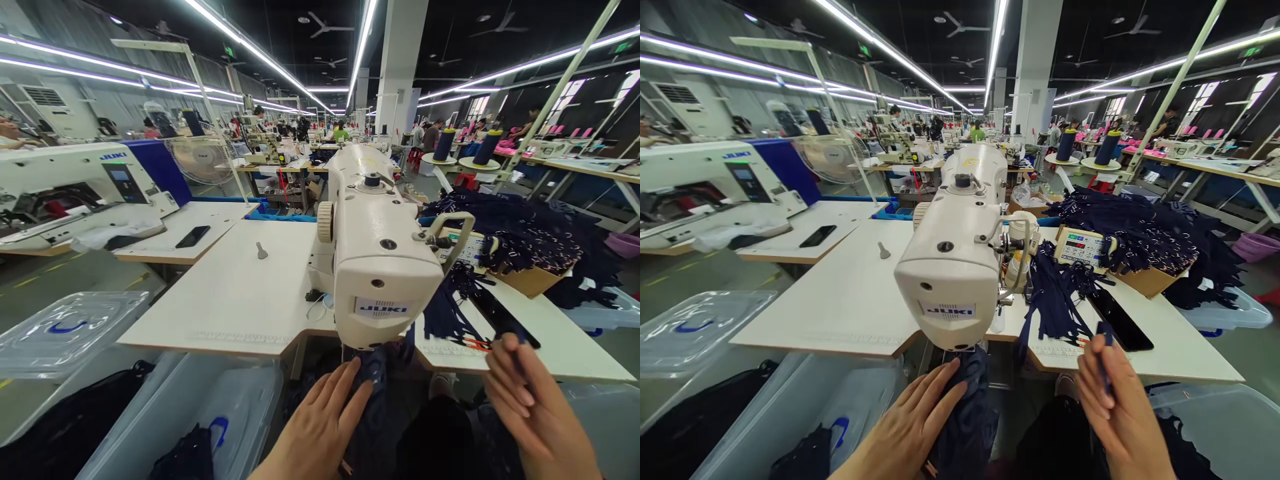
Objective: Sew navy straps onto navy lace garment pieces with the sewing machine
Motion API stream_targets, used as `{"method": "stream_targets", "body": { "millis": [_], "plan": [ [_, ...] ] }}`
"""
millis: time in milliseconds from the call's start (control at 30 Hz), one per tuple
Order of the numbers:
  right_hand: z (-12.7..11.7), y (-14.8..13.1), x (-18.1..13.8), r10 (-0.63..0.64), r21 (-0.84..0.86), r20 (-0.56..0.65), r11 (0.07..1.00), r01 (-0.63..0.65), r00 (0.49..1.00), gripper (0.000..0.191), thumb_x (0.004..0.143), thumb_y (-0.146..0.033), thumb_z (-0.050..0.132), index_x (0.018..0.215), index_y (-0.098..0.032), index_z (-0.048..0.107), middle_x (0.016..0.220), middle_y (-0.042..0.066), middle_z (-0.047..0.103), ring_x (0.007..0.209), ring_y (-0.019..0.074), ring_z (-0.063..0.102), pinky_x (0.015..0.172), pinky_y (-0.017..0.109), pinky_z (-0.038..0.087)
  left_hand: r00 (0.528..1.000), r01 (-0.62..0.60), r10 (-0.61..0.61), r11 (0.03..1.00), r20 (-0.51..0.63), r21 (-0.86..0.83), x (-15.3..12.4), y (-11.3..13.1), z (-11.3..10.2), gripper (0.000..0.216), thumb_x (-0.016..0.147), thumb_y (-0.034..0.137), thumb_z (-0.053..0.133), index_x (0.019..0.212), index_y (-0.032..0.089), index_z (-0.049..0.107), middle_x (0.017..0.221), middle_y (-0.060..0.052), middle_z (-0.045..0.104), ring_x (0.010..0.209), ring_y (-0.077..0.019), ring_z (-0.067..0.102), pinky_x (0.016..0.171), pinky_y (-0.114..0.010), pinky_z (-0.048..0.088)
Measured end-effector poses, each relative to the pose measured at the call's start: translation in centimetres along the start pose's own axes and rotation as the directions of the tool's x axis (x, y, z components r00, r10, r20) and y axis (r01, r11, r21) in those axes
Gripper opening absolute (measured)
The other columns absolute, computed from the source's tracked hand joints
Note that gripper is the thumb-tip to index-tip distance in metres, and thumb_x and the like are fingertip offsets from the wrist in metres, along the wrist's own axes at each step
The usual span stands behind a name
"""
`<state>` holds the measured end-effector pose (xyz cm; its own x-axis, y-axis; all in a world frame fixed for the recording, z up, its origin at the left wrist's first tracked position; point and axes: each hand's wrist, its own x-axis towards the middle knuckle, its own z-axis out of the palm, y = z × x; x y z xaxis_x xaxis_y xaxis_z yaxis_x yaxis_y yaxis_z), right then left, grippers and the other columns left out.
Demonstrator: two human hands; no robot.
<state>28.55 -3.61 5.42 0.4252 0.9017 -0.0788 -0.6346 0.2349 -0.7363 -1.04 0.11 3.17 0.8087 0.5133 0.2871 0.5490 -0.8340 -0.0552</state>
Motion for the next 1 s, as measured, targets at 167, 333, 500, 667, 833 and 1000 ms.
{"method": "stream_targets", "body": {
  "millis": [167, 333, 500, 667, 833, 1000],
  "plan": [
    [2.4, 6.0, 0.8, 0.235, -0.416, 0.106, 0.893, -0.171, 0.966, 0.028, 0.079, -0.044, 0.071, 0.088, -0.021, 0.058, 0.054, -0.009, 0.041, 0.04, 0.0019, 0.032, 0.037, 0.013, 0.025, 0.99, 0.14, -0.139, 0.988, 0.024, -0.07, 0.9, 0.7, -0.2, 0.106, 0.062, 0.083, 0.058, 0.141, 0.015, 0.038, 0.125, -0.014, 0.059, 0.107, -0.0311, 0.058, 0.095, -0.044, 0.044],
    [3.6, 9.1, 1.8, 0.173, -0.588, 0.238, 0.809, 0.0, 0.956, 0.028, 0.084, -0.049, 0.063, 0.087, -0.023, 0.053, 0.063, -0.007, 0.044, 0.049, 0.0067, 0.041, 0.042, 0.017, 0.032, 0.962, 0.174, -0.164, 0.984, -0.216, 0.027, 2.6, 1.6, 2.0, 0.047, 0.09, 0.05, 0.054, 0.113, 0.009, 0.059, 0.105, -0.01, 0.066, 0.095, -0.022, 0.061, 0.085, -0.033, 0.05],
    [3.0, 10.2, 2.3, 0.063, -0.778, 0.28, 0.599, 0.188, 0.958, 0.03, 0.085, -0.051, 0.058, 0.079, -0.023, 0.048, 0.066, -0.005, 0.046, 0.061, 0.0124, 0.045, 0.057, 0.025, 0.038, 0.979, 0.021, -0.029, 0.999, -0.201, -0.041, 2.1, 1.7, 1.0, 0.024, 0.098, 0.019, 0.04, 0.114, 0.012, 0.056, 0.111, -0.01, 0.064, 0.102, -0.0201, 0.061, 0.086, -0.031, 0.053],
    [2.5, 11.2, 1.6, 0.025, -0.838, 0.293, 0.487, 0.244, 0.956, 0.033, 0.085, -0.051, 0.057, 0.072, -0.024, 0.042, 0.065, -0.006, 0.042, 0.062, 0.0135, 0.042, 0.06, 0.027, 0.035, 0.963, 0.037, -0.093, 0.976, -0.254, -0.215, 1.4, 1.3, 1.1, 0.026, 0.098, 0.014, 0.034, 0.112, 0.01, 0.056, 0.113, -0.011, 0.064, 0.11, -0.0158, 0.059, 0.093, -0.025, 0.051],
    [3.3, 11.5, 1.0, 0.076, -0.785, 0.255, 0.598, 0.16, 0.964, 0.032, 0.082, -0.052, 0.06, 0.073, -0.024, 0.047, 0.065, -0.006, 0.041, 0.063, 0.0142, 0.041, 0.061, 0.026, 0.037, 0.964, -0.028, -0.012, 0.989, -0.266, -0.147, 1.5, 1.3, 1.2, 0.032, 0.099, 0.014, 0.031, 0.116, 0.009, 0.057, 0.119, -0.011, 0.063, 0.112, -0.0192, 0.058, 0.094, -0.031, 0.051],
    [4.6, 11.1, 0.5, 0.174, -0.662, 0.186, 0.749, -0.007, 0.967, 0.027, 0.079, -0.05, 0.064, 0.084, -0.024, 0.056, 0.064, -0.006, 0.04, 0.061, 0.0139, 0.04, 0.062, 0.024, 0.039, 0.985, -0.061, 0.053, 0.997, -0.163, -0.047, 1.6, 1.1, -0.1, 0.035, 0.099, 0.015, 0.034, 0.127, 0.012, 0.054, 0.128, -0.006, 0.059, 0.115, -0.0176, 0.053, 0.099, -0.032, 0.046]
  ]
}}
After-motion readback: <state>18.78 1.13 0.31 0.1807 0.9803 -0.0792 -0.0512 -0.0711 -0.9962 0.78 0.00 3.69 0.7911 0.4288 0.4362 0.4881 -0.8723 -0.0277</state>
